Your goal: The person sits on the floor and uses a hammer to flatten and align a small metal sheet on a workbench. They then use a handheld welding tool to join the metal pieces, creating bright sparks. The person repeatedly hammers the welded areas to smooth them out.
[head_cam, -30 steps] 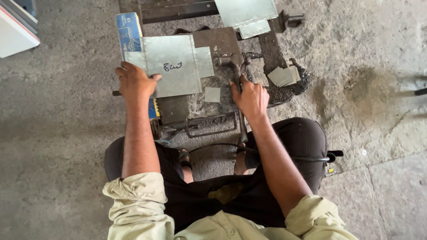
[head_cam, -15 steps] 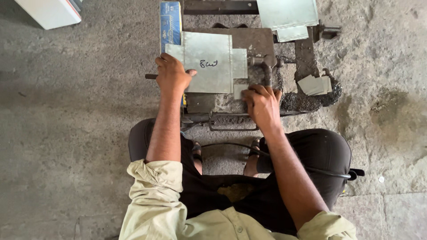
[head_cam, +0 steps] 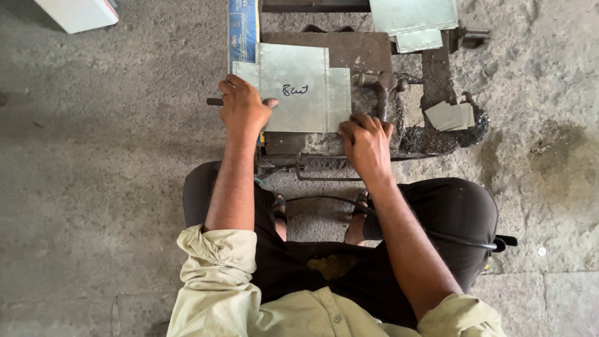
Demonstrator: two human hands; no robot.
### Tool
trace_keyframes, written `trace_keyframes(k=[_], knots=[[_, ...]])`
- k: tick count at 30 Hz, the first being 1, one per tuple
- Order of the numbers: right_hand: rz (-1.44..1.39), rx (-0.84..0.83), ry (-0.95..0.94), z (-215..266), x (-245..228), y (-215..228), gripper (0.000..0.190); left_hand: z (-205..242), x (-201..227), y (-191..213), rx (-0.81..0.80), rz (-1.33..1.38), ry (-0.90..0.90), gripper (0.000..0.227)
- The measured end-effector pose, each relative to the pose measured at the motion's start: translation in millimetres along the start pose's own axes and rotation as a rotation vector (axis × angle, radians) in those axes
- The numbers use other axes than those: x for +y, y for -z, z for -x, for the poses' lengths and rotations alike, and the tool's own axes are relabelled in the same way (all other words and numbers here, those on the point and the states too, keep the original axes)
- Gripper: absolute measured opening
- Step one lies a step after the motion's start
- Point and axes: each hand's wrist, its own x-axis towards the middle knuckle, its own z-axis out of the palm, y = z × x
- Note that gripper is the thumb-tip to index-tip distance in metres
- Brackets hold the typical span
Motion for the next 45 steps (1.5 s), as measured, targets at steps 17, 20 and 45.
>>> trace_keyframes(k=[17,20,45], knots=[[0.035,0.004,0.003,-1.4,-6.1,-8.1,0.014,-2.2,0.8,-2.4,-0.032,-0.031,0.019,0.106],[0.090,-0.052,0.040,5.3,-21.0,-14.9,0.018,-1.8,0.5,-3.0,-0.046,-0.032,0.025,0.106],[0.158,-0.147,0.052,24.4,-36.8,-26.3,0.036,-1.7,-7.0,-4.0,0.003,-0.129,-0.014,0.116]])
